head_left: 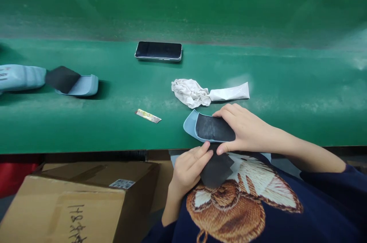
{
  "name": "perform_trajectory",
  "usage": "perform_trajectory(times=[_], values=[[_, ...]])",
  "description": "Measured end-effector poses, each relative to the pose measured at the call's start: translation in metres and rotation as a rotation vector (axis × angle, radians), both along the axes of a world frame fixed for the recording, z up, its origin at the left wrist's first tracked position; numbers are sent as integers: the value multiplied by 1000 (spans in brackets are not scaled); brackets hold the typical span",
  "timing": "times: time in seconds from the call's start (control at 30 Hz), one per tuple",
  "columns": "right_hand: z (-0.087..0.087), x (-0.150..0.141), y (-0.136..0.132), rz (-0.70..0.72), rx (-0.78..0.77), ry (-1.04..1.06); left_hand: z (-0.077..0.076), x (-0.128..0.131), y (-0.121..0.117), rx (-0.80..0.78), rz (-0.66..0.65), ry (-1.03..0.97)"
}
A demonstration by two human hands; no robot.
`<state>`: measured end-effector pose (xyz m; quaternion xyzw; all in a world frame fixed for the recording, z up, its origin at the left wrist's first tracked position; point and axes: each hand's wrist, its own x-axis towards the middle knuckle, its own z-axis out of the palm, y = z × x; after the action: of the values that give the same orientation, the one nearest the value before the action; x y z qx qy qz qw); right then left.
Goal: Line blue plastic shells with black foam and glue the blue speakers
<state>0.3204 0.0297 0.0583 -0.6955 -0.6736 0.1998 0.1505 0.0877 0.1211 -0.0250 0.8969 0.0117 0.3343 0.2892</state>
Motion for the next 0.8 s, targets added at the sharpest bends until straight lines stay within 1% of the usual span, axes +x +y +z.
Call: perform_trajectory(times=[0.1, 0.2, 0.33, 0.43, 0.8], values=[[-1, 0, 1, 6, 8, -16, 4, 2, -3, 94, 68, 1], [-1, -3, 2, 3, 18, -80, 8, 4, -5, 144, 118, 7], [-3, -8, 1, 1, 43, -200, 8, 4, -7, 160, 142, 8], [-5, -10, 0, -3, 61, -249, 8, 4, -8, 160, 154, 9], [-9, -16, -1, -43, 123, -235, 14, 3, -6, 210, 177, 60]])
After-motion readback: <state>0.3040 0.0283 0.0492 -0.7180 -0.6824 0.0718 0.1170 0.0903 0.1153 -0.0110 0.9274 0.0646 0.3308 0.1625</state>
